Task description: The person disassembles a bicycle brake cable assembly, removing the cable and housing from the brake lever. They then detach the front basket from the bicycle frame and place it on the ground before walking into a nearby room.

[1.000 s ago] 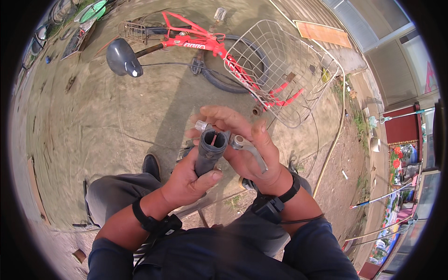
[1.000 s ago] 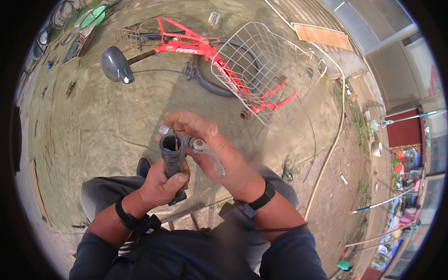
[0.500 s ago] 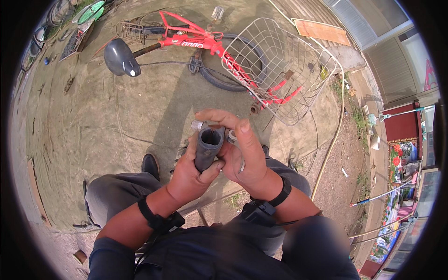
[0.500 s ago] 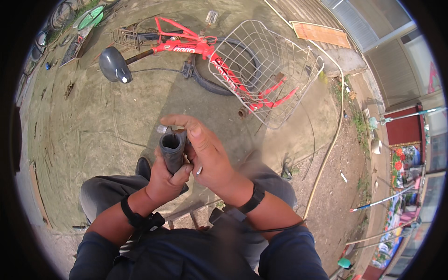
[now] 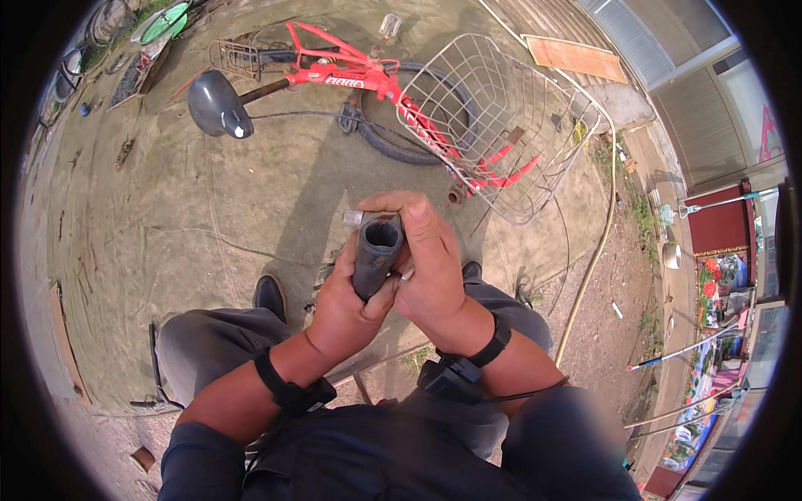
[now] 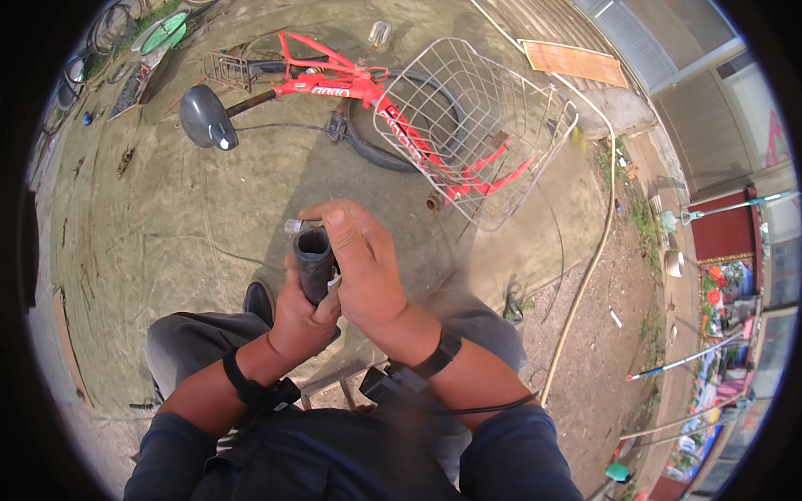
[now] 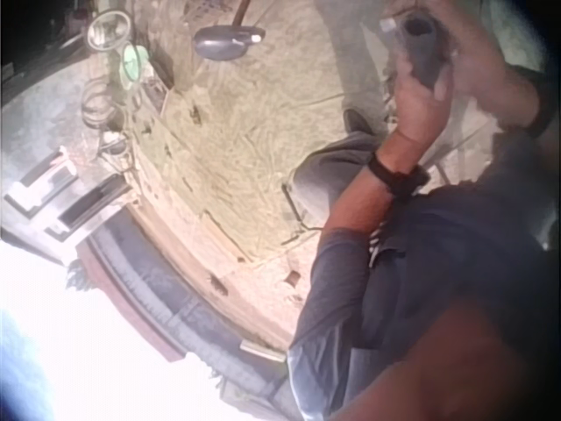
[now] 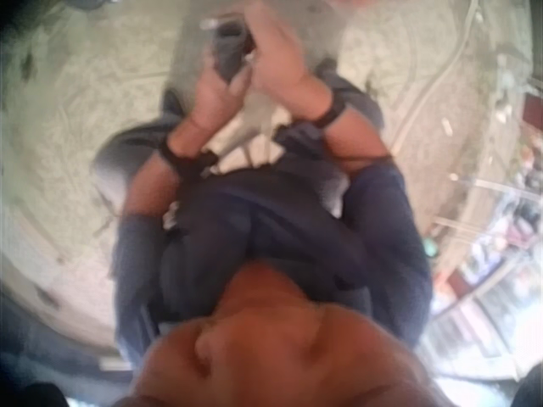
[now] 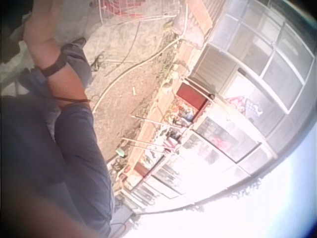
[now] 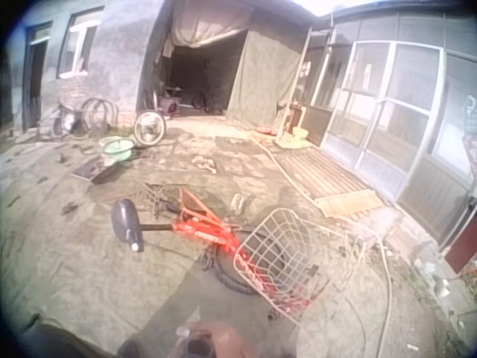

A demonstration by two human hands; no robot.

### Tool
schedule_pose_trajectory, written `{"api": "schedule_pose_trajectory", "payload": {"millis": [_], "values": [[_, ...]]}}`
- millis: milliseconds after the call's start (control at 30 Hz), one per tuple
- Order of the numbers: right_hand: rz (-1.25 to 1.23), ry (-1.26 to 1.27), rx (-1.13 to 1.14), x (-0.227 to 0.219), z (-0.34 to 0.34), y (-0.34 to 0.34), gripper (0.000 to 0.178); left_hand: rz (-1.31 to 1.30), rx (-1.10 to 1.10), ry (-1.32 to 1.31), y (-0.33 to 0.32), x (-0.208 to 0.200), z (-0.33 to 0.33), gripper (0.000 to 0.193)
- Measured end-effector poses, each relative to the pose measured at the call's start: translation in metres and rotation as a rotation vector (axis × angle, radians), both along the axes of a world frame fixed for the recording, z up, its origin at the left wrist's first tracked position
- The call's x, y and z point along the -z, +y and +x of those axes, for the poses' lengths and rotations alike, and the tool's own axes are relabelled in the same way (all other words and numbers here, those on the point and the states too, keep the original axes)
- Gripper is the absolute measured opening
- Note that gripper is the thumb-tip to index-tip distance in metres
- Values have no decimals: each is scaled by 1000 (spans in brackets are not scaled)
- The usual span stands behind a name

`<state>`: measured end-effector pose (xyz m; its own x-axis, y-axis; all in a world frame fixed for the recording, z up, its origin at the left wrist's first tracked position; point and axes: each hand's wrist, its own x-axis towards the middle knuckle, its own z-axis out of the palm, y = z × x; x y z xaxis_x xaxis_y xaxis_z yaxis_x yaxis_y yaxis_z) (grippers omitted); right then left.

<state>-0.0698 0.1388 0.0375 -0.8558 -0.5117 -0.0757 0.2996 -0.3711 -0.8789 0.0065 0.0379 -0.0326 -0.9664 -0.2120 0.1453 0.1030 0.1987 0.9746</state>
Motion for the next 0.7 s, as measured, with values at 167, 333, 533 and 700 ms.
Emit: {"api": "schedule_pose_trajectory", "payload": {"millis": [167,333,533,700], "values": [[11,-31,-23,5,-6,-2,55,150,31,-155,0,-1,-1,70],[-179,-40,-300,1,-23,8,75,375,269,-434,-22,-23,-7,56],[-188,-79,-333,6,-23,11,71,438,262,-344,-17,-35,-2,37],[-164,-47,-246,12,-20,4,64,361,238,-297,-16,-30,-6,65]]}}
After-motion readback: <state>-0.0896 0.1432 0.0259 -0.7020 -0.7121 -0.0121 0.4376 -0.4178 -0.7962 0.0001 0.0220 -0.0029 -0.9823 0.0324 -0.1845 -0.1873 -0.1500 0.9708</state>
